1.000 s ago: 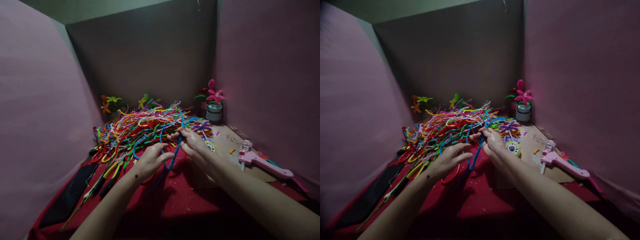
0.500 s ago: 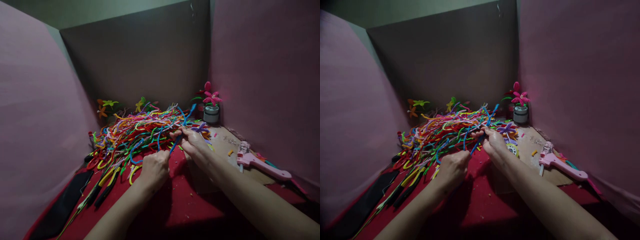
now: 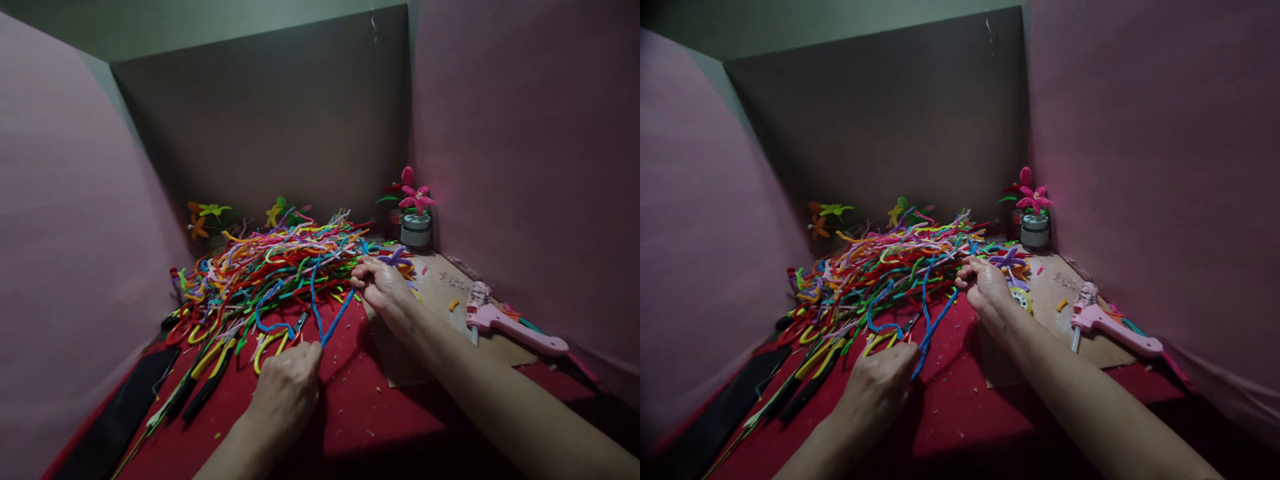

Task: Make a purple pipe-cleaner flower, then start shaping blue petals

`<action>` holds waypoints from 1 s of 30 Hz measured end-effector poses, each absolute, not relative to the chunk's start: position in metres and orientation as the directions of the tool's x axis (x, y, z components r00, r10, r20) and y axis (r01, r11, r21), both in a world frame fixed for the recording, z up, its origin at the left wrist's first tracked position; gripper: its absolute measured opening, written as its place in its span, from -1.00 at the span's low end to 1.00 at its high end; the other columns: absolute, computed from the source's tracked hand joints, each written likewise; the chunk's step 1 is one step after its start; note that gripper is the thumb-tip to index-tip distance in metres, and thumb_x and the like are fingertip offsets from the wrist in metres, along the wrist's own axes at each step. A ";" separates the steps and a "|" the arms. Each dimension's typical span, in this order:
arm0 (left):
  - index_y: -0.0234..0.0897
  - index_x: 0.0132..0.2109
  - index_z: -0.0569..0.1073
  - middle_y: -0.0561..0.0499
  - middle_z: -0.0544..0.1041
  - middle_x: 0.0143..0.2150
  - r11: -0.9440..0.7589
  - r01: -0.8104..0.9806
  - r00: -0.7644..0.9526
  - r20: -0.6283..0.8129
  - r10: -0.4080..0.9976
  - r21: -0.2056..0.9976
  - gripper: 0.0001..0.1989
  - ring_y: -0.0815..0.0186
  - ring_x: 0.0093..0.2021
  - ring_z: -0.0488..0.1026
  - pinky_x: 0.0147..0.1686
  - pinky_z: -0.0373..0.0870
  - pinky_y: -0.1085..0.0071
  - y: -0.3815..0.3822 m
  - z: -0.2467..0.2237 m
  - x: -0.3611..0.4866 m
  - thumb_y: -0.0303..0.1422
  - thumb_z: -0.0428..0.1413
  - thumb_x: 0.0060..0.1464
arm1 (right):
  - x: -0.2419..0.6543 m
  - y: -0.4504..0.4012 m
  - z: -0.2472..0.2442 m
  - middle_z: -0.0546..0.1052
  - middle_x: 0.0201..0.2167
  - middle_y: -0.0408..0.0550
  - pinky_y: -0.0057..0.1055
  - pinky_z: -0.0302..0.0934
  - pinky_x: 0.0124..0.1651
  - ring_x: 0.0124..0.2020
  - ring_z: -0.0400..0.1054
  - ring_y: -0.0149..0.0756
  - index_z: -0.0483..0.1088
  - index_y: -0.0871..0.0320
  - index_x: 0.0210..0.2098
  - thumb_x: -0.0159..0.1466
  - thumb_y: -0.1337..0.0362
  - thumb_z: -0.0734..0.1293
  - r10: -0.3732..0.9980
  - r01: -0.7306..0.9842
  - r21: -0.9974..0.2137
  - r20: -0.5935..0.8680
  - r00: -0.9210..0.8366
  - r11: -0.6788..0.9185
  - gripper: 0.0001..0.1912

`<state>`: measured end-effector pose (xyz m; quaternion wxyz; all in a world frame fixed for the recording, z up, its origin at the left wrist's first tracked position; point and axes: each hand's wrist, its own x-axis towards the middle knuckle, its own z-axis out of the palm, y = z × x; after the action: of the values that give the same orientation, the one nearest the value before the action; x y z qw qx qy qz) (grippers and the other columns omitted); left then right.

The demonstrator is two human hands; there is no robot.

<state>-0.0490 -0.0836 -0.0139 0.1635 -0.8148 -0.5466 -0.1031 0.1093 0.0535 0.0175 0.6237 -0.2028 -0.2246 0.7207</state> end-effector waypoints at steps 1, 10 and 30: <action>-0.27 -0.42 0.32 0.05 0.40 -0.55 -0.351 0.922 0.387 0.345 0.855 -0.164 -0.76 0.33 -0.56 0.33 -0.57 0.08 0.44 -0.088 -0.015 -0.047 -0.68 -0.11 -0.10 | 0.110 0.052 0.018 0.21 -0.79 -0.26 -0.68 -0.05 -0.76 -0.78 0.10 -0.56 0.20 0.24 -0.55 0.14 0.56 0.15 0.986 -0.803 -0.575 -0.037 -0.163 -0.154 -0.81; -0.29 -0.37 0.34 -0.03 0.45 -0.45 -0.350 0.915 0.372 0.081 0.925 -0.201 -0.72 0.26 -0.46 0.40 -0.53 0.21 0.44 -0.108 -0.013 -0.020 -0.70 -0.13 -0.14 | 0.115 0.048 0.019 0.17 -0.81 -0.31 -0.70 -0.16 -0.79 -0.79 0.09 -0.57 0.23 0.22 -0.45 0.16 0.51 0.16 0.959 -0.773 -0.567 -0.167 -0.231 -0.284 -0.88; -0.28 -0.46 0.26 0.14 0.13 -0.64 -0.241 0.680 0.267 0.072 0.961 0.692 -0.79 0.45 -0.64 0.07 -0.59 0.06 0.52 -0.100 -0.020 -0.033 -0.40 -0.16 0.09 | 0.138 0.048 0.032 -0.17 -0.82 -0.41 -0.59 -0.28 -0.79 -0.83 -0.28 -0.57 0.13 0.16 -0.54 0.26 0.43 0.10 0.945 -0.816 -0.487 -0.073 -0.319 -0.313 -0.76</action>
<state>-0.0333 -0.1004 -0.0199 -0.2778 -0.7460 -0.5499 -0.2527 0.1383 0.0476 0.0324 0.5566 -0.1757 -0.1843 0.7908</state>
